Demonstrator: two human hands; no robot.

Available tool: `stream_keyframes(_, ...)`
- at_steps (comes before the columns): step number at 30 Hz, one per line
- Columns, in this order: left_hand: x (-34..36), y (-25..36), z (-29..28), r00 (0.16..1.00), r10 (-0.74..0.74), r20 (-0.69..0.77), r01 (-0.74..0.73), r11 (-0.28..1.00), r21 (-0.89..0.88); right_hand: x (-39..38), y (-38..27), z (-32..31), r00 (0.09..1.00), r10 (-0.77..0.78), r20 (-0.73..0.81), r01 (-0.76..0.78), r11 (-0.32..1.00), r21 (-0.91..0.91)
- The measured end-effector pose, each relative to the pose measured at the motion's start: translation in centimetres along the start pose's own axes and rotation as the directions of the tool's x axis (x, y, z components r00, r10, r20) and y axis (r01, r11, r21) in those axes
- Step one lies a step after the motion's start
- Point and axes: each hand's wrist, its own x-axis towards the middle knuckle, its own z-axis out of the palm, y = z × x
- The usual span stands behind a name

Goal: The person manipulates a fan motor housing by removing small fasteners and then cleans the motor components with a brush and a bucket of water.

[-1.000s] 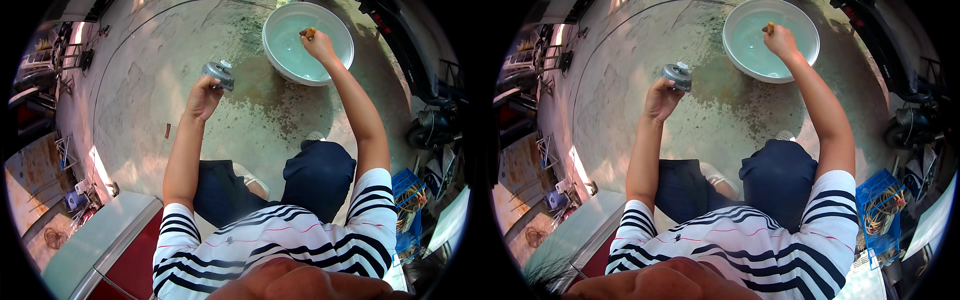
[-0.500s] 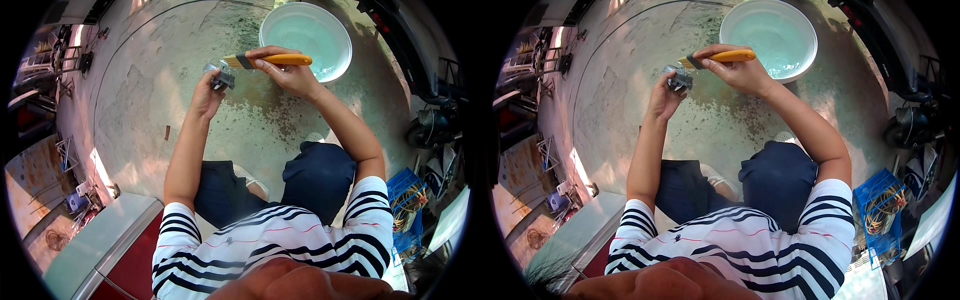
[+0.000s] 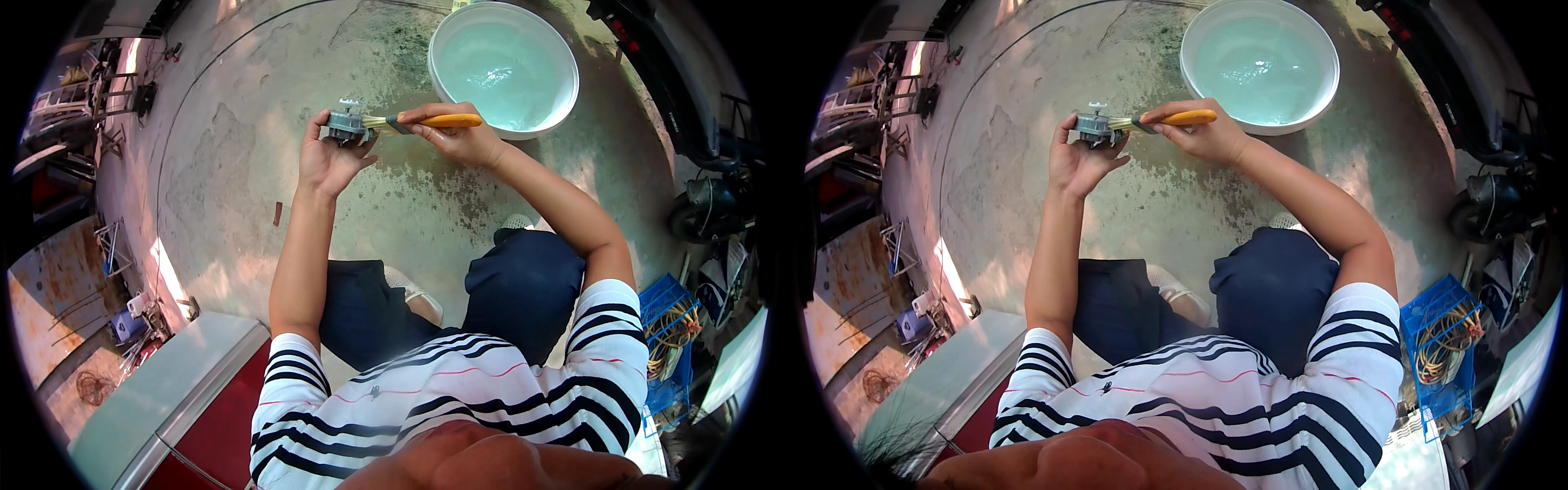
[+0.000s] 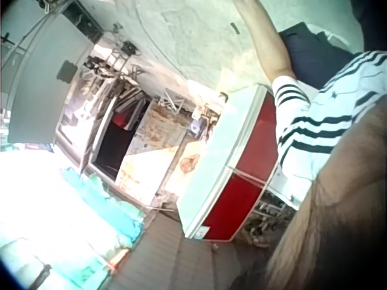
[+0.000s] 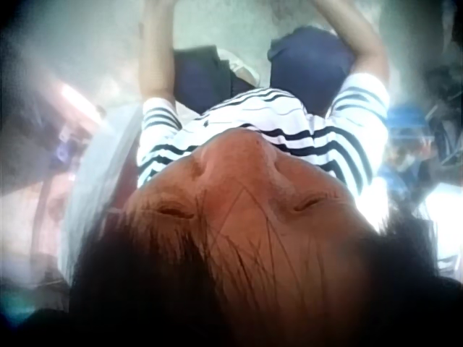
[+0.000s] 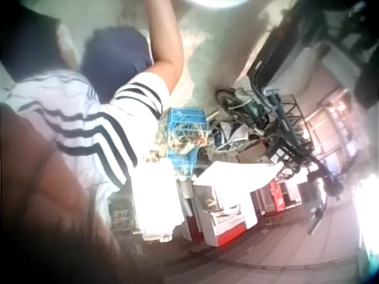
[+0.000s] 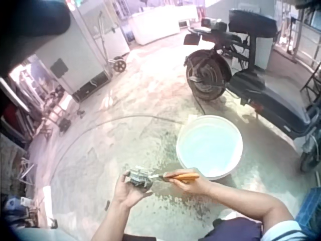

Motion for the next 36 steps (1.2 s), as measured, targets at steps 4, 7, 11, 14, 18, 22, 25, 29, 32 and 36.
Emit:
stream_keyframes(4, 0.1, 0.4, -0.5, 1.000, -0.004, 0.014, 0.004, 1.000, -0.011, 0.9, -1.7, 0.1, 0.990, -0.116, -0.077, 0.119, 0.992, 0.031)
stream_keyframes(7, 0.3, 0.1, -0.8, 0.998, -0.028, 0.061, 0.029, 0.999, -0.022, 0.6, -1.9, 0.8, 0.996, -0.088, -0.001, 0.088, 0.996, -0.006)
stream_keyframes(11, 0.2, -0.1, -0.1, 0.999, -0.021, 0.047, 0.023, 0.998, -0.050, 0.0, -0.1, 0.0, 0.995, -0.008, -0.104, 0.012, 0.999, 0.042)
stream_keyframes(14, 0.8, 0.1, -1.4, 0.987, -0.059, 0.147, 0.078, 0.989, -0.127, 0.3, -2.6, 0.9, 0.989, -0.137, -0.056, 0.140, 0.989, 0.049)
stream_keyframes(18, 0.2, 0.1, 0.1, 0.993, 0.001, 0.117, 0.014, 0.992, -0.123, -0.3, -0.7, -1.2, 0.993, 0.009, -0.115, -0.018, 0.996, -0.082)
stream_keyframes(22, -0.4, 0.3, -0.4, 0.975, -0.044, 0.219, 0.068, 0.993, -0.099, 1.1, -0.4, -5.7, 0.910, -0.039, -0.413, -0.087, 0.956, -0.281)
stream_keyframes(25, -0.8, 0.2, -0.5, 0.939, -0.059, 0.338, 0.092, 0.992, -0.082, 2.5, 2.4, -9.3, 0.878, 0.120, -0.464, -0.401, 0.716, -0.572)
stream_keyframes(29, 0.3, -0.5, 0.9, 0.896, -0.093, 0.434, 0.136, 0.988, -0.069, 1.1, 12.4, -12.7, 0.804, 0.488, -0.340, -0.524, 0.310, -0.793)
stream_keyframes(32, 0.0, -0.5, 0.8, 0.910, -0.074, 0.408, 0.106, 0.993, -0.057, 1.3, 11.3, -12.3, 0.768, 0.608, -0.201, -0.538, 0.443, -0.718)
stream_keyframes(36, -0.1, -0.3, -0.4, 0.933, -0.051, 0.356, 0.070, 0.997, -0.041, 1.3, 2.6, -10.3, 0.887, 0.347, -0.304, -0.442, 0.827, -0.347)
